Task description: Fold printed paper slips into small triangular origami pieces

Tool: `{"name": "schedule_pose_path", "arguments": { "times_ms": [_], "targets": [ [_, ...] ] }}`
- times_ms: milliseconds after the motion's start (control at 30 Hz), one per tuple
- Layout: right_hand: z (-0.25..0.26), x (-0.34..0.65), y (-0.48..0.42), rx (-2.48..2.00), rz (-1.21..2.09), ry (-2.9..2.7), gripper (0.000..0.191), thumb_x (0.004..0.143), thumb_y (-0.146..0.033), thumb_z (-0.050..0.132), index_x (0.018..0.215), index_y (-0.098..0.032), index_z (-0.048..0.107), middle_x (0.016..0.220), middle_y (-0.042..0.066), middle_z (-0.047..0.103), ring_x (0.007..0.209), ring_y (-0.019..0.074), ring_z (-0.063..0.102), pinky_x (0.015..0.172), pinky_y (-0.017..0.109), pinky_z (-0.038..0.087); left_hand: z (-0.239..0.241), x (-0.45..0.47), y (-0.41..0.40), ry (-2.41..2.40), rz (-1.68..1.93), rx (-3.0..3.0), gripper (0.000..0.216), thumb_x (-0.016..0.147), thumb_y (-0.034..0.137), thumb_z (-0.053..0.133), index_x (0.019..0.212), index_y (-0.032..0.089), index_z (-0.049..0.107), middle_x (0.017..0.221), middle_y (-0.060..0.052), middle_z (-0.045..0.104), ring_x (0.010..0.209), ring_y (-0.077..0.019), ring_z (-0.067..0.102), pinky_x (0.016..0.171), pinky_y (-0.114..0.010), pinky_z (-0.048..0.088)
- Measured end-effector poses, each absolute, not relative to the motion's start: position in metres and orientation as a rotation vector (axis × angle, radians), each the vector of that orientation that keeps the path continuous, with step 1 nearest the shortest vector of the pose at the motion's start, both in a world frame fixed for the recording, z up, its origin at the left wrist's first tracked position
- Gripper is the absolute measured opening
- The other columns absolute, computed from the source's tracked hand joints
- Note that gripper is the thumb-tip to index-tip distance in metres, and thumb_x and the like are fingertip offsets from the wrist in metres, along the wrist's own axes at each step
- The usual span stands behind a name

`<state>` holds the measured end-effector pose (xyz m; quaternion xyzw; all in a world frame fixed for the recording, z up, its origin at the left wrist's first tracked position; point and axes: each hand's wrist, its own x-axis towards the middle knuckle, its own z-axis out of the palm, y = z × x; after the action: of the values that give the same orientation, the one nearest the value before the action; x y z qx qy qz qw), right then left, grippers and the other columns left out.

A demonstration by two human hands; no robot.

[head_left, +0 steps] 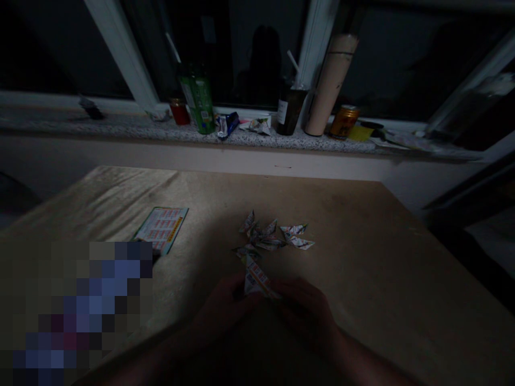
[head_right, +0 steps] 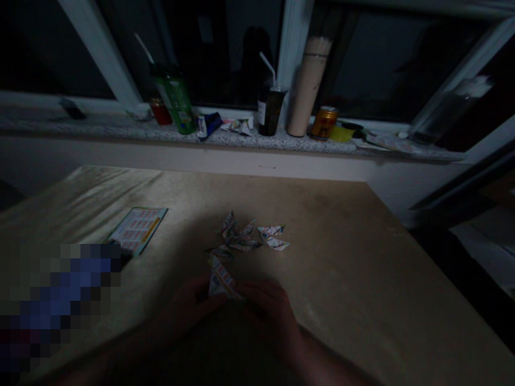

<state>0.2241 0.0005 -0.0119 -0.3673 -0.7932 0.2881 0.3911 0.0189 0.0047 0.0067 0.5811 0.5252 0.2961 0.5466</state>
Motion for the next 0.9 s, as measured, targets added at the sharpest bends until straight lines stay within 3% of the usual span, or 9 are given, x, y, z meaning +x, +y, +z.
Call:
{"name": "schedule_pose_path", "arguments": {
  "times_ms": [233, 600, 900],
  "targets": [
    [-0.0108, 0.2222, 0.0011, -0.924, 0.729, -1.99, 0.032, 0.079, -0.016, 0.057, 0.107, -0.027, 0.064, 0.096, 0.007, 0.07, 0.085, 0.0192, 0.065, 0.073, 0.03, 0.052, 0.0026, 0.0176, 0.0046, 1.196, 0.706, 1.365, 0.025, 0.076, 0.031, 0.062, 0.096, 0.015, 0.066, 0.089, -0.003, 0.07, 0.082, -0.0224, 0.063, 0.072, -0.028, 0.048],
    [-0.0154, 0.2244, 0.001, -0.861, 0.699, -2.07, 0.032, 0.08, -0.015, 0.056, 0.11, -0.026, 0.061, 0.097, 0.006, 0.07, 0.084, 0.0185, 0.065, 0.074, 0.03, 0.05, 0.0088, 0.0205, 0.0023, 1.294, 0.614, 1.336, 0.022, 0.073, 0.035, 0.064, 0.08, 0.014, 0.067, 0.071, 0.0, 0.067, 0.066, -0.0178, 0.059, 0.056, -0.022, 0.044],
    [-0.0129, 0.2219, 0.0015, -0.984, 0.674, -2.082, 0.015, 0.08, -0.025, 0.059, 0.093, -0.022, 0.065, 0.079, 0.004, 0.07, 0.072, 0.0171, 0.063, 0.065, 0.027, 0.048, 0.0077, 0.0209, 0.0042, 1.36, 0.565, 1.365, 0.024, 0.072, 0.036, 0.062, 0.077, 0.012, 0.066, 0.068, 0.001, 0.064, 0.064, -0.017, 0.057, 0.056, -0.022, 0.042]
  ]
}}
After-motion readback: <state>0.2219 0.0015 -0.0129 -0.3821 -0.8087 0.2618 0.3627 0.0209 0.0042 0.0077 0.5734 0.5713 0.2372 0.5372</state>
